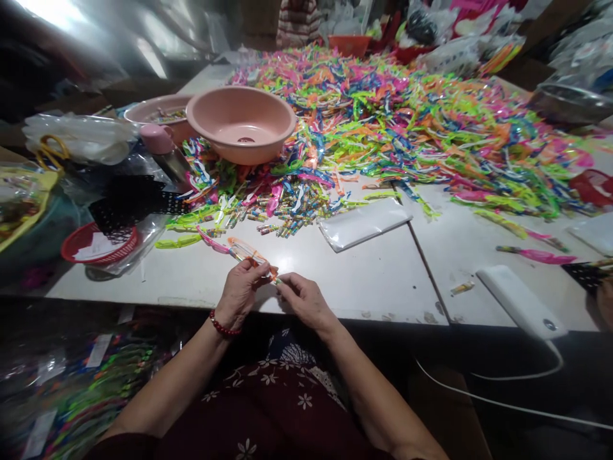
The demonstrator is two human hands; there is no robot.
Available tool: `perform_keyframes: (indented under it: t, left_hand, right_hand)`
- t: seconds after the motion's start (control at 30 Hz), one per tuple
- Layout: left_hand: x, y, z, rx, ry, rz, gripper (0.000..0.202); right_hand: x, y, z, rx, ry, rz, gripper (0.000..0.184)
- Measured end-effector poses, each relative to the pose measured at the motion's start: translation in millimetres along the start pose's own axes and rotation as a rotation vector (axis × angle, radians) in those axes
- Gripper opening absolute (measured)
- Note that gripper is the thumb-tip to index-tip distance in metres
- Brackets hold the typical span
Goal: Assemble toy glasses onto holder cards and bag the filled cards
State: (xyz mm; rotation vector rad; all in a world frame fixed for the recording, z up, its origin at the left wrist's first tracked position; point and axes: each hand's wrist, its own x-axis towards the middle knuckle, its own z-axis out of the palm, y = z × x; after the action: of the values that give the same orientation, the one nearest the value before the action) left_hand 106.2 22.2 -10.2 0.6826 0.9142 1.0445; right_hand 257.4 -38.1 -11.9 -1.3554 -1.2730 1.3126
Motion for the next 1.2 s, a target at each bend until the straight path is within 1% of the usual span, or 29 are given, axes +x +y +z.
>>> perform_keyframes:
  t: [0.07, 0.13, 0.23, 0.33, 0.47, 0.53, 0.63, 0.7, 0.77, 0.83, 0.87, 0.93, 0.97, 1.0, 1.03, 1.1, 1.13, 1.17, 1.2]
  left_hand:
    - [2.6, -1.1, -1.4, 0.051, -0.017, 0.091, 0.037]
    - [2.8, -2.8, -3.4, 0.109, -0.031, 0.14, 0.034]
    - [-0.8, -5.7, -5.2, 0.155, -0.05, 0.142, 0.034]
    - [-5.3, -7.7, -3.9, 0.145, -0.042, 0.152, 0.036]
    - [-6.0, -6.4, -1.7, 0.096, 0.008, 0.115, 0.039]
    - [-4.6, -4.3, -2.0, 0.048, 0.031, 0.067, 0.041]
    - [-2.8, -1.5, -4.4, -0.036, 0.031, -0.025, 0.045]
    - [-1.3, 0.4, -7.5, -0.055, 0.023, -0.064, 0.047]
    - [2.5, 5.1, -14.0, -0.016, 0.047, -0.054, 0.048]
    - [10.6, 15.5, -26.2, 0.075, 0.141, 0.041, 0.049]
    - [16.4, 23.3, -34.7, 0.132, 0.204, 0.118, 0.049]
    - [30.4, 43.0, -55.1, 0.283, 0.327, 0.261, 0.046]
    - [37.9, 53.7, -65.6, 0.389, 0.38, 0.298, 0.043]
    - [45.2, 64.1, -75.1, 0.536, 0.443, 0.321, 0.041]
    - [52.1, 73.2, -82.7, 0.719, 0.528, 0.38, 0.039]
    - [65.1, 85.4, -89.5, 1.083, 0.669, 0.562, 0.042]
    - [71.6, 87.8, -88.3, 1.216, 0.693, 0.662, 0.042]
    - [78.4, 87.7, -84.3, 1.307, 0.665, 0.735, 0.038]
    - [85.9, 85.7, -78.0, 1.363, 0.586, 0.764, 0.029]
  right_hand:
    - [2.5, -2.0, -0.3, 0.09, -0.045, 0.019, 0.034]
    - [3.6, -4.8, -1.8, 0.129, -0.067, 0.027, 0.036]
    - [2.1, -8.4, -3.7, 0.172, -0.107, 0.037, 0.035]
    - [0.1, -9.4, -2.4, 0.197, -0.132, 0.034, 0.032]
    - [2.9, -8.1, 4.9, 0.071, -0.051, -0.024, 0.028]
    - [6.1, -7.3, 10.1, -0.04, -0.002, -0.094, 0.024]
    - [10.0, -6.0, 17.9, -0.204, 0.048, -0.2, 0.022]
    - [12.7, -4.4, 20.7, -0.255, 0.041, -0.228, 0.022]
    - [18.4, -1.8, 18.9, -0.275, -0.014, -0.222, 0.025]
    - [30.1, 1.6, 11.2, -0.324, -0.038, -0.242, 0.028]
    - [38.8, 3.3, 5.3, -0.378, -0.017, -0.274, 0.029]
    - [61.1, 5.6, -8.5, -0.537, 0.084, -0.349, 0.029]
    - [73.7, 6.0, -15.5, -0.631, 0.14, -0.371, 0.029]
    - [86.5, 5.6, -21.7, -0.729, 0.185, -0.377, 0.03]
    - [98.7, 4.6, -26.7, -0.823, 0.214, -0.37, 0.03]
    - [118.8, 1.7, -32.4, -0.996, 0.236, -0.33, 0.03]
    - [126.0, 0.2, -33.2, -1.072, 0.245, -0.306, 0.031]
    - [130.9, -0.9, -33.0, -1.138, 0.255, -0.282, 0.031]
    - [133.8, -1.6, -32.3, -1.191, 0.27, -0.259, 0.03]
